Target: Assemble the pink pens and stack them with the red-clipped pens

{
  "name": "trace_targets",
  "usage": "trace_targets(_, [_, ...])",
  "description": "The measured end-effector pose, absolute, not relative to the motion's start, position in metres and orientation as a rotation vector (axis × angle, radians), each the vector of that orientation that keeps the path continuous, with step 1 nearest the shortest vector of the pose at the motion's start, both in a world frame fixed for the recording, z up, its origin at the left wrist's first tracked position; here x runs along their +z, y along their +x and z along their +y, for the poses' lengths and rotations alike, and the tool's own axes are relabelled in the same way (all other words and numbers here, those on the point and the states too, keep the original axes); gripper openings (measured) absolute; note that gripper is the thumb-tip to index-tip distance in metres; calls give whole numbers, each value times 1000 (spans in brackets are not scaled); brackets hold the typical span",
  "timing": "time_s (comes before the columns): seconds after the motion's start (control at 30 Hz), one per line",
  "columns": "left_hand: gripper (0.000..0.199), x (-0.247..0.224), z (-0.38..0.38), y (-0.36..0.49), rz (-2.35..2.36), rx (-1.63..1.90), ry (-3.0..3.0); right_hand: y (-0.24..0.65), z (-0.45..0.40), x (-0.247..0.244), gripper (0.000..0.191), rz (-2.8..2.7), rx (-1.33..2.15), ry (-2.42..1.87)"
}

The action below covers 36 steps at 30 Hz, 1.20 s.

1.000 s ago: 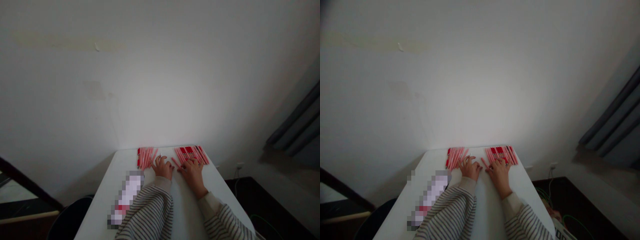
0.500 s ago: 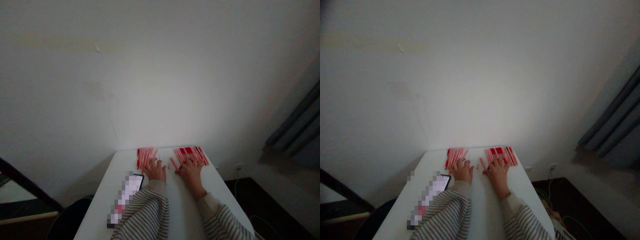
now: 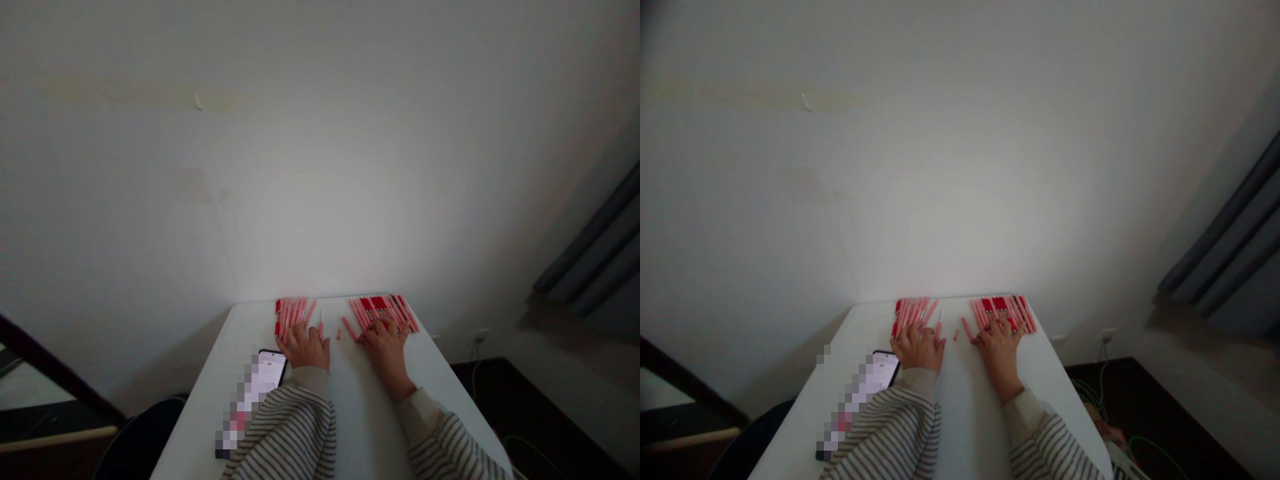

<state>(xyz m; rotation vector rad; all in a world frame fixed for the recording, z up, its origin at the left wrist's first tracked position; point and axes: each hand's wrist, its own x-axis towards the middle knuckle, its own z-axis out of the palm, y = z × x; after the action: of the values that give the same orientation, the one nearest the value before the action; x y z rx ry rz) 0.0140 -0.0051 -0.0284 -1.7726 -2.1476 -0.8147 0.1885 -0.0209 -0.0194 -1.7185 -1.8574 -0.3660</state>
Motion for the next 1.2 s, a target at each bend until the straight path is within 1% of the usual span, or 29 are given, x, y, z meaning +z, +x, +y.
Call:
trace_targets(0.13, [23, -28, -4, 16, -2201, -778, -1747, 189, -22, -19, 7, -1852, -376, -1720])
trace_targets(0.37, [16, -26, -2, 15, -2204, -823, -1690, 190, -22, -19, 8, -1852, -348, -1719])
trace_targets(0.6, [21, -31, 0, 16, -2080, -901, -1621, 193, -19, -20, 12, -1806, -311, -1734])
trace_targets(0.73, [14, -34, 4, 11, -2006, -992, -1636, 196, -17, -23, 14, -1769, -329, -1735])
trace_targets(0.8, [13, -35, 6, 7, -1937, -1063, -1681, 197, -15, -26, 14, -1742, -344, -1729])
trace_targets(0.9, [18, -37, 9, 6, -1784, -1164, -1854, 200, -13, -29, 15, -1705, -369, -1684])
trace_targets(1.03, [20, -37, 8, 13, -1740, -1292, -1893, 203, -12, -28, 23, -1699, -388, -1600])
trace_targets(1.13, [19, -35, 5, 18, -1742, -1284, -1946, 202, -13, -24, 34, -1695, -412, -1567])
trace_targets(1.2, [18, -33, 4, 20, -1763, -1252, -1991, 202, -14, -21, 35, -1709, -431, -1543])
